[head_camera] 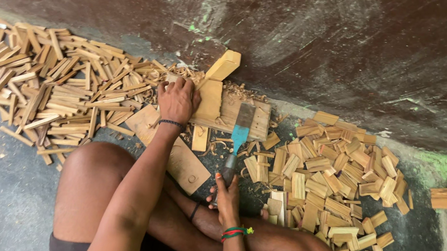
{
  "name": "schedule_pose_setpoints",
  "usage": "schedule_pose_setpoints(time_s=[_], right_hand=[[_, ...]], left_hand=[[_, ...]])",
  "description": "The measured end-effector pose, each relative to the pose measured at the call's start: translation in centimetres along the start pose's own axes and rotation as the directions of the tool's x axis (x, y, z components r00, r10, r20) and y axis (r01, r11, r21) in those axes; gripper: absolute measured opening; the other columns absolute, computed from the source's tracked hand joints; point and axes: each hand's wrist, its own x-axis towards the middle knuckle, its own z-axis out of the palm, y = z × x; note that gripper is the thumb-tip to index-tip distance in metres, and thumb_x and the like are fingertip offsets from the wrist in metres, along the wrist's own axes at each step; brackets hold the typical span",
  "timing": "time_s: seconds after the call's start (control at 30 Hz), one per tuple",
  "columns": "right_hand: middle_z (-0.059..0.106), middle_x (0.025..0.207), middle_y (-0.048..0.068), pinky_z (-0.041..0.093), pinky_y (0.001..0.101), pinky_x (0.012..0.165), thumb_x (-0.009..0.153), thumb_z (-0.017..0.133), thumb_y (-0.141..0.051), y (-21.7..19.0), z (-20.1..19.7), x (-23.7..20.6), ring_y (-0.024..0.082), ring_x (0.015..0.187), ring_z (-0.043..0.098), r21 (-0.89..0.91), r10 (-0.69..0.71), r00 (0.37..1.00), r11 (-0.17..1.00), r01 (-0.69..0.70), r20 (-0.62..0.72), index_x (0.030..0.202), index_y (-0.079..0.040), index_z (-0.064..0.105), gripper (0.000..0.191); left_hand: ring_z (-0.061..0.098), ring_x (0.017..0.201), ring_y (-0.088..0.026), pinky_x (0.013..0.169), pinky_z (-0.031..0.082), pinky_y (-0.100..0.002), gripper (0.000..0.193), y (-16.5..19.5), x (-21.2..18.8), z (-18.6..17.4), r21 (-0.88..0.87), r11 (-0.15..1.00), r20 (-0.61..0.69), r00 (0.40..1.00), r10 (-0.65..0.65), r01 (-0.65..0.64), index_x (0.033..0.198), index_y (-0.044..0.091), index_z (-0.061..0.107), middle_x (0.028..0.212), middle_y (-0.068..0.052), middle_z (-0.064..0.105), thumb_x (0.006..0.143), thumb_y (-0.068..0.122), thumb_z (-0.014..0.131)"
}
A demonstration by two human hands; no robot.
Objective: The person sits on the floor and uses a chisel and mallet to carve a small wooden block. They repeatedly strike the chisel to shape the wood, occasionally adjusting the block's position. Wood shavings accumulate around the work area.
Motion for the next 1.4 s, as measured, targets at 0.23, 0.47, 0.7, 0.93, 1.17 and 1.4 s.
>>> schedule_pose_setpoints(time_s=[0.23, 0.47, 0.7, 0.93, 1.17, 1.4], right_hand=[[0.06, 0.072, 0.003, 0.044, 0.0285, 0.037, 0.094, 0.067, -0.041, 0.1, 0.1, 0.8, 0.015, 0.047, 0.057, -0.005, -0.026, 1.0, 1.0, 0.026, -0.003, 0.123, -0.019, 0.049, 0.041], [0.061, 0.072, 0.005, 0.045, 0.0307, 0.037, 0.094, 0.067, -0.041, 0.6, 0.1, 2.7, 0.017, 0.048, 0.059, -0.009, -0.037, 0.999, 0.999, 0.037, -0.013, 0.123, -0.017, 0.049, 0.042], [0.061, 0.072, 0.005, 0.045, 0.0319, 0.037, 0.092, 0.069, -0.04, 0.4, 0.5, 3.4, 0.018, 0.048, 0.059, -0.011, -0.046, 0.998, 0.999, 0.046, -0.035, 0.128, -0.02, 0.047, 0.047], [0.062, 0.073, 0.007, 0.046, 0.0318, 0.036, 0.094, 0.069, -0.039, 0.8, 0.6, 3.8, 0.018, 0.048, 0.061, -0.035, -0.074, 0.997, 0.997, 0.074, -0.02, 0.126, -0.014, 0.05, 0.045], [0.062, 0.072, 0.007, 0.046, 0.0328, 0.037, 0.094, 0.069, -0.039, 0.9, 0.9, 4.3, 0.018, 0.048, 0.06, -0.023, -0.07, 0.997, 0.997, 0.07, -0.014, 0.123, -0.017, 0.049, 0.042], [0.061, 0.073, 0.007, 0.047, 0.0328, 0.037, 0.093, 0.07, -0.038, 0.6, 0.8, 4.0, 0.018, 0.048, 0.06, -0.013, -0.066, 0.998, 0.998, 0.066, -0.008, 0.121, -0.015, 0.05, 0.042]], left_hand=[[0.068, 0.081, -0.027, 0.078, 0.051, -0.042, 0.022, -3.7, 1.2, -2.9, -0.44, 0.817, -0.144, 0.868, -0.474, 0.373, 0.092, 0.008, 0.069, 0.09, -0.011, 0.07, 0.09, 0.03, 0.072], [0.069, 0.085, -0.018, 0.075, 0.056, -0.031, 0.014, -0.6, 0.6, -8.0, -0.76, 0.623, -0.33, 0.936, -0.12, -0.188, 0.106, 0.002, 0.072, 0.098, -0.01, 0.073, 0.096, 0.01, 0.078], [0.066, 0.079, -0.008, 0.07, 0.054, -0.023, 0.016, -3.0, -1.5, -13.7, -0.947, 0.323, -0.096, 0.955, -0.28, -0.001, 0.111, 0.002, 0.073, 0.099, -0.004, 0.072, 0.097, 0.011, 0.073], [0.071, 0.085, -0.021, 0.076, 0.055, -0.033, 0.022, -17.8, -17.5, -21.3, -0.336, 0.928, -0.4, 0.868, -0.294, 0.16, 0.11, 0.003, 0.078, 0.1, -0.013, 0.076, 0.093, 0.015, 0.085], [0.067, 0.091, -0.026, 0.085, 0.055, -0.035, 0.025, -31.1, -39.8, -28.7, -0.16, 0.605, -0.427, 0.498, -0.755, 0.78, 0.111, -0.012, 0.071, 0.102, -0.024, 0.07, 0.104, 0.012, 0.072], [0.059, 0.109, -0.028, 0.099, 0.052, -0.042, 0.042, -29.5, -37.9, -28.1, 0.032, 0.687, -0.491, 0.61, -0.622, 0.726, 0.123, -0.014, 0.057, 0.117, -0.022, 0.057, 0.102, 0.013, 0.081]])
